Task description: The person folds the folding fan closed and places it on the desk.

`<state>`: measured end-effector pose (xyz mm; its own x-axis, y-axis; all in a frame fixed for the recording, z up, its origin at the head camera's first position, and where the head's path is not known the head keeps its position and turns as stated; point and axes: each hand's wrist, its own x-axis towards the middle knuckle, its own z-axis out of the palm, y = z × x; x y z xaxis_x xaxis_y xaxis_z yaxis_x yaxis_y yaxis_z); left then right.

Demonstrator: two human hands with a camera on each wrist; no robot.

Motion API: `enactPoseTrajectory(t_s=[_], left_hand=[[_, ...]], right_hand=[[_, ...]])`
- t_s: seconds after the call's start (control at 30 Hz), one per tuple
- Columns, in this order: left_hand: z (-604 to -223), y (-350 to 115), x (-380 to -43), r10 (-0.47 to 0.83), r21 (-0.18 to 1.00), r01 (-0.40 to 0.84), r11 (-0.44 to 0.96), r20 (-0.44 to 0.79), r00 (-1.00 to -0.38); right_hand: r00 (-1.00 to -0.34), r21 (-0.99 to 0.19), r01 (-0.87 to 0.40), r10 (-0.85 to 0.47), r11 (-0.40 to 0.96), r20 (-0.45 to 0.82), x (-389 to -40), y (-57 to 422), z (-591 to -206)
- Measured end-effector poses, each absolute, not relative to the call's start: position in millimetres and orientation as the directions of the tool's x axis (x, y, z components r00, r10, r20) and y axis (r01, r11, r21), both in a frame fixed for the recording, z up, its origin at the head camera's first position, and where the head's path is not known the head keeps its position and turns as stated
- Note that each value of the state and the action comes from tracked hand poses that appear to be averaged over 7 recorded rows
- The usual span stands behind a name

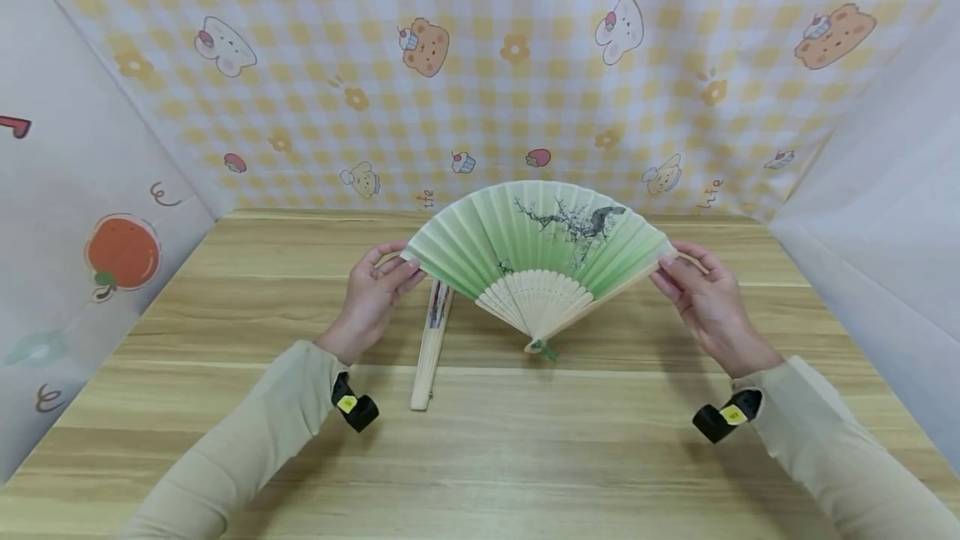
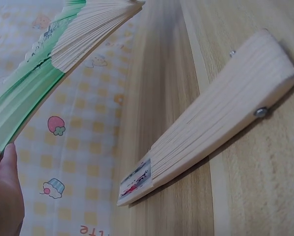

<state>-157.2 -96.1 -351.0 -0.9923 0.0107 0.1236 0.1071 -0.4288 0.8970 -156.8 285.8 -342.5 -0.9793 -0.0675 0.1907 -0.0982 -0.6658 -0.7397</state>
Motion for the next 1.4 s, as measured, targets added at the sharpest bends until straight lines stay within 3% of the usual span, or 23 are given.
enactPoseTrajectory(t_s=[1.4], left_hand=[[-344.6,-81.7,-153.3,0.102,0.899,0.125,-0.42,0.184,-0.978]], right_hand=[[-0.976,-0.763,-0.072,-0.111,-0.643,0.186,-157.0,273.1,-338.4]])
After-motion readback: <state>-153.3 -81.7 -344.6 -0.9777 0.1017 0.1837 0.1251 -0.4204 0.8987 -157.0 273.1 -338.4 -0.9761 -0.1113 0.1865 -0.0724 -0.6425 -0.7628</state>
